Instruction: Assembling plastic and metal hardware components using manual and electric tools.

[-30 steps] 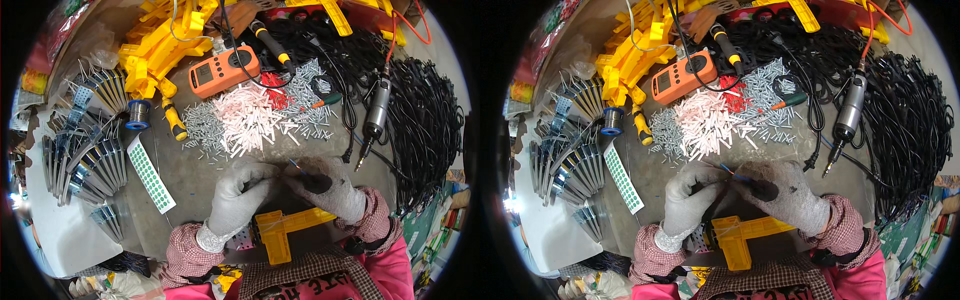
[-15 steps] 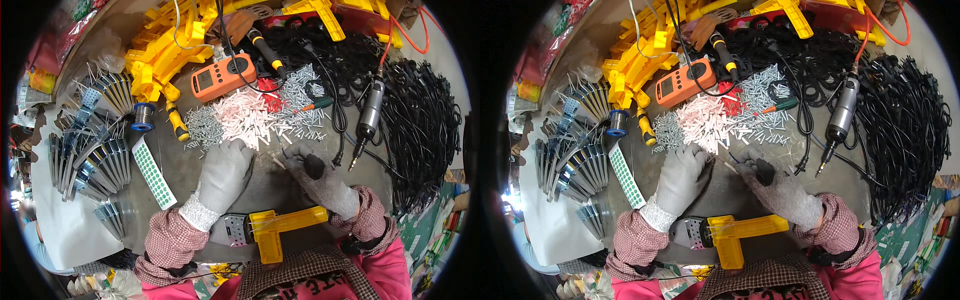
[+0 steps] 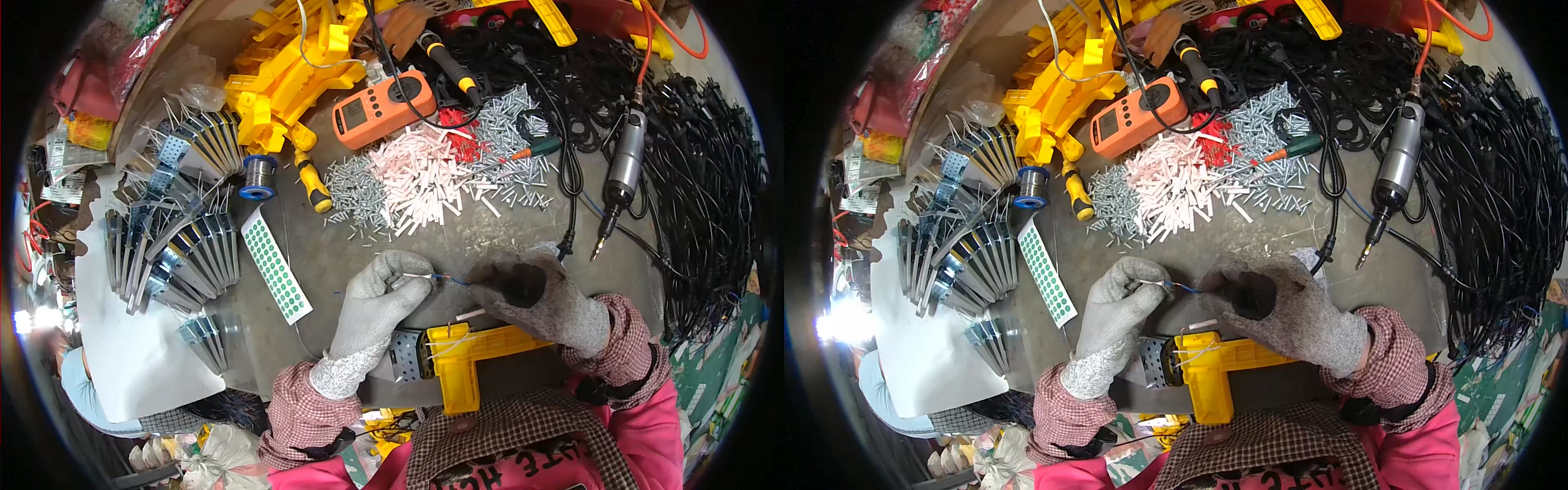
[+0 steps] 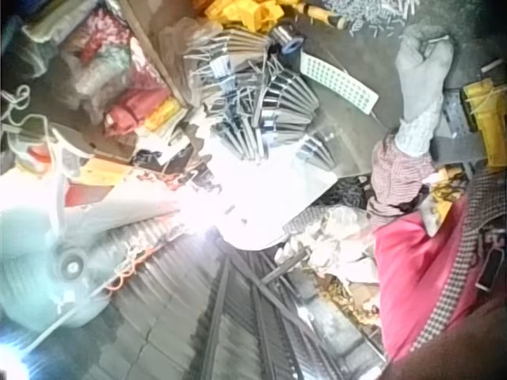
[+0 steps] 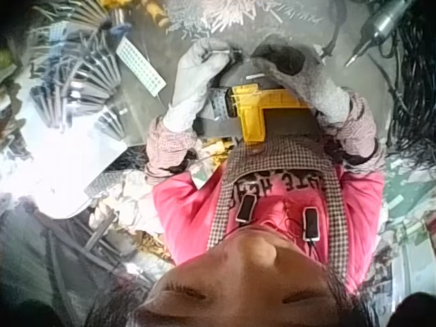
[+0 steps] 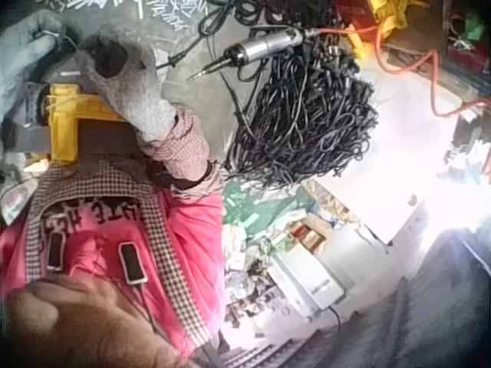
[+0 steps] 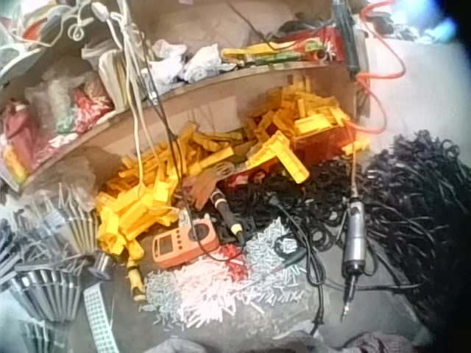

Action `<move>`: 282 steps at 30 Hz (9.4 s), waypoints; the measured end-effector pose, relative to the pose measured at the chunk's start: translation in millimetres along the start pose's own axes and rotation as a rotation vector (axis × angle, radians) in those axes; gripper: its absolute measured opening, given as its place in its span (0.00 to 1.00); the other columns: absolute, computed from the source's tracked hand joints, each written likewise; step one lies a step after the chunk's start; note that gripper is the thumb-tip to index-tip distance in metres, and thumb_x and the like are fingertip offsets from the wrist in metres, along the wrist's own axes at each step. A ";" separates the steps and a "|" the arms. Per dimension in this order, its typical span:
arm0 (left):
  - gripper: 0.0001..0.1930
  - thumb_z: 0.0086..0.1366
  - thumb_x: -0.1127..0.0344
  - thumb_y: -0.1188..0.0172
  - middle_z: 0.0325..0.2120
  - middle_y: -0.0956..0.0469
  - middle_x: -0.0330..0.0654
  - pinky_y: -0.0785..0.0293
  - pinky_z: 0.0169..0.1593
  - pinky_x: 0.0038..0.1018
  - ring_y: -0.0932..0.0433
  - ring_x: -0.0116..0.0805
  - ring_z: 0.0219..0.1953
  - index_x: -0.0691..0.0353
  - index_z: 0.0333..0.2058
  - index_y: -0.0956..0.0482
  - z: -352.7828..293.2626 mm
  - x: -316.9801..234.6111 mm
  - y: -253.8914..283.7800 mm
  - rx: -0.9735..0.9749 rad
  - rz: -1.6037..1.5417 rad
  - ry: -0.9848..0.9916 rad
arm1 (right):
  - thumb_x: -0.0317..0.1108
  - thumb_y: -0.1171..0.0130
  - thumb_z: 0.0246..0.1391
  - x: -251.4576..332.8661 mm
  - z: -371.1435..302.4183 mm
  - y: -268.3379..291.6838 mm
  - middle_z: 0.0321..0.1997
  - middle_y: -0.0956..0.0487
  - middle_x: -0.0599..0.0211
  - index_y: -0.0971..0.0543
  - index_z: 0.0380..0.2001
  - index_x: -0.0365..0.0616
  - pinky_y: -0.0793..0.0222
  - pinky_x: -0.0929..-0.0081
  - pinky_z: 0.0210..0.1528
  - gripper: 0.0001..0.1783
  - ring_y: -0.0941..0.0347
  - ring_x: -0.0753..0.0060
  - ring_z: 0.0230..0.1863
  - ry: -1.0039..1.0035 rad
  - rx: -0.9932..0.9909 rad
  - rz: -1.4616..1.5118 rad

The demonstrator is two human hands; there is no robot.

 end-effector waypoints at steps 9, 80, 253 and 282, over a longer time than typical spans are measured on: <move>0.11 0.64 0.78 0.40 0.42 0.21 0.38 0.28 0.52 0.21 0.24 0.23 0.44 0.67 0.45 0.23 -1.1 -4.5 -6.5 0.013 0.094 0.004 | 0.40 0.39 0.60 -18.8 4.1 -5.9 0.46 0.16 0.65 0.22 0.52 0.45 0.27 0.74 0.49 0.19 0.19 0.65 0.46 0.191 -0.096 -0.073; 0.14 0.54 0.67 0.39 0.37 0.25 0.38 0.28 0.34 0.25 0.26 0.35 0.38 0.57 0.41 0.18 -5.8 -33.4 -28.7 0.402 1.812 -1.662 | 0.40 0.38 0.60 5.7 13.0 24.4 0.25 0.28 0.82 0.21 0.36 0.44 0.39 0.85 0.24 0.10 0.33 0.90 0.24 0.010 -0.131 0.572; 0.19 0.58 0.80 0.42 0.41 0.22 0.44 0.25 0.48 0.29 0.22 0.33 0.43 0.65 0.49 0.25 -37.6 -16.4 35.7 -0.036 0.600 -0.331 | 0.32 0.39 0.62 13.3 14.9 -8.3 0.28 0.24 0.75 0.22 0.32 0.40 0.32 0.82 0.32 0.07 0.30 0.86 0.30 -0.092 -0.048 0.015; 0.15 0.50 0.82 0.35 0.35 0.25 0.42 0.27 0.46 0.35 0.24 0.41 0.43 0.58 0.37 0.20 -50.7 7.6 -29.1 -0.082 1.065 -0.573 | 0.33 0.39 0.57 17.1 -8.9 -21.5 0.38 0.18 0.61 0.18 0.38 0.44 0.24 0.67 0.39 0.08 0.19 0.56 0.38 0.435 -0.151 -0.770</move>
Point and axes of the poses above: each hand's wrist, its own z-axis towards the middle knuckle, its own y-axis out of the back of the hand, x = y × z, the point moved 1 cm from there along z, towards the middle knuckle
